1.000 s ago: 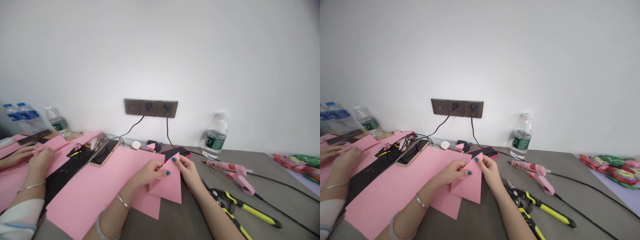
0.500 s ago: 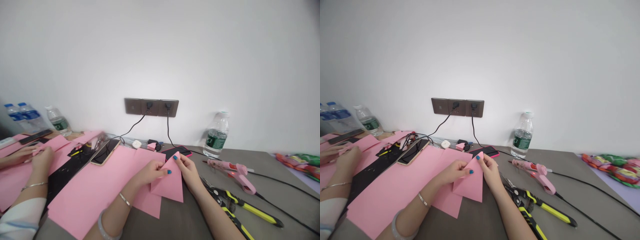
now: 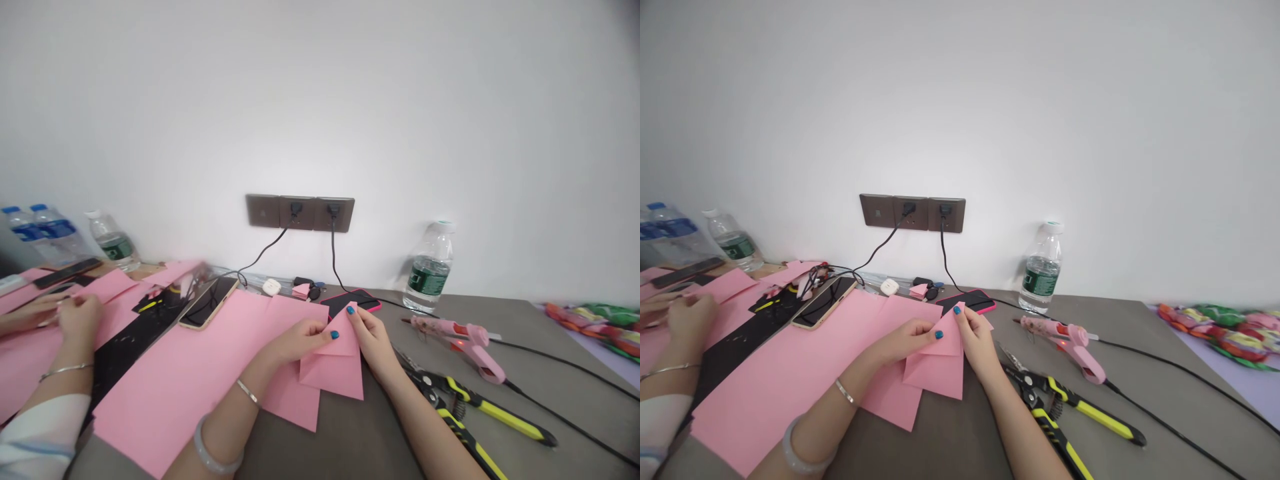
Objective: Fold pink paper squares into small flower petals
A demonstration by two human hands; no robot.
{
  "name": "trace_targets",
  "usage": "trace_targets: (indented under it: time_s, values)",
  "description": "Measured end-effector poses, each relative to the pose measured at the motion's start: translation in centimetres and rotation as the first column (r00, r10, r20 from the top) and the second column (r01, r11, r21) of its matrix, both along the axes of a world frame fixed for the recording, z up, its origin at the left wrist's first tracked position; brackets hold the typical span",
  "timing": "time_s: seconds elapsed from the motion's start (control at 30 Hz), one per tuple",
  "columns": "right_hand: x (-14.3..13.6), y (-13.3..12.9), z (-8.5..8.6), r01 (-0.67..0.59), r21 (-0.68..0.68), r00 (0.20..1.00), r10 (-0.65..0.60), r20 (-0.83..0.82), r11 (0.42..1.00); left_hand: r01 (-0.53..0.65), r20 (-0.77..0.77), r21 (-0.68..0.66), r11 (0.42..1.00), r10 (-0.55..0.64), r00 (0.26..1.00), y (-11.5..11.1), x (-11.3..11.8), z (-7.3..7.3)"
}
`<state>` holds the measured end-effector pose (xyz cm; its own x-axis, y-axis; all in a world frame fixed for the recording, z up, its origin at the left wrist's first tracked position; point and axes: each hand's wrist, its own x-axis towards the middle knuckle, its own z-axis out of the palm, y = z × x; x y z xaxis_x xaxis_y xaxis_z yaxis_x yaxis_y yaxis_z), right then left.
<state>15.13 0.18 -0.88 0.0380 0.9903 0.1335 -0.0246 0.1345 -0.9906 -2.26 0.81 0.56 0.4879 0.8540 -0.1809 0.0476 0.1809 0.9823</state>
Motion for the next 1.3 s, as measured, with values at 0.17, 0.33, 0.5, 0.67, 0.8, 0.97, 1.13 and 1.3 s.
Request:
trace_targets:
  time_s: [0.17, 0.33, 0.5, 0.67, 0.8, 0.97, 1.13, 1.3]
  values:
    - [0.0, 0.0, 0.11, -0.003, 0.0, 1.0, 0.003, 0.007, 1.0, -0.076, 0.056, -0.022, 0.997, 0.077, 0.995, -0.16, -0.18, -0.33]
    - [0.06, 0.04, 0.1, -0.01, 0.003, 1.0, 0.01, 0.016, 1.0, -0.137, 0.099, -0.04, 0.99, 0.14, 0.985, -0.07, -0.29, -0.68]
    - [0.11, 0.18, 0.01, -0.016, 0.007, 1.0, 0.015, 0.018, 1.0, -0.2, 0.138, -0.026, 0.98, 0.201, 0.97, -0.17, -0.42, -0.89]
    - [0.04, 0.14, 0.04, -0.013, 0.004, 1.0, 0.013, 0.019, 1.0, -0.153, 0.127, -0.019, 0.988, 0.154, 0.98, -0.26, -0.32, -0.73]
    - [-0.02, 0.11, 0.0, -0.014, -0.003, 1.0, 0.014, 0.025, 1.0, -0.054, 0.086, -0.027, 0.998, 0.056, 0.995, 0.0, -0.11, -0.57]
    - [0.04, 0.19, -0.11, -0.022, 0.007, 0.999, 0.021, 0.038, 1.0, 0.095, -0.018, 0.021, 0.995, -0.095, 0.995, 0.49, -0.11, -0.62]
    - [0.07, 0.32, -0.3, -0.023, 0.001, 0.998, 0.023, 0.052, 1.0, 0.174, -0.106, 0.064, 0.983, -0.167, 0.98, 0.55, -0.17, -0.55]
    - [0.03, 0.36, -0.33, -0.032, -0.001, 0.998, 0.032, 0.049, 0.999, 0.172, -0.12, 0.05, 0.984, -0.165, 0.979, 0.46, -0.1, -0.32]
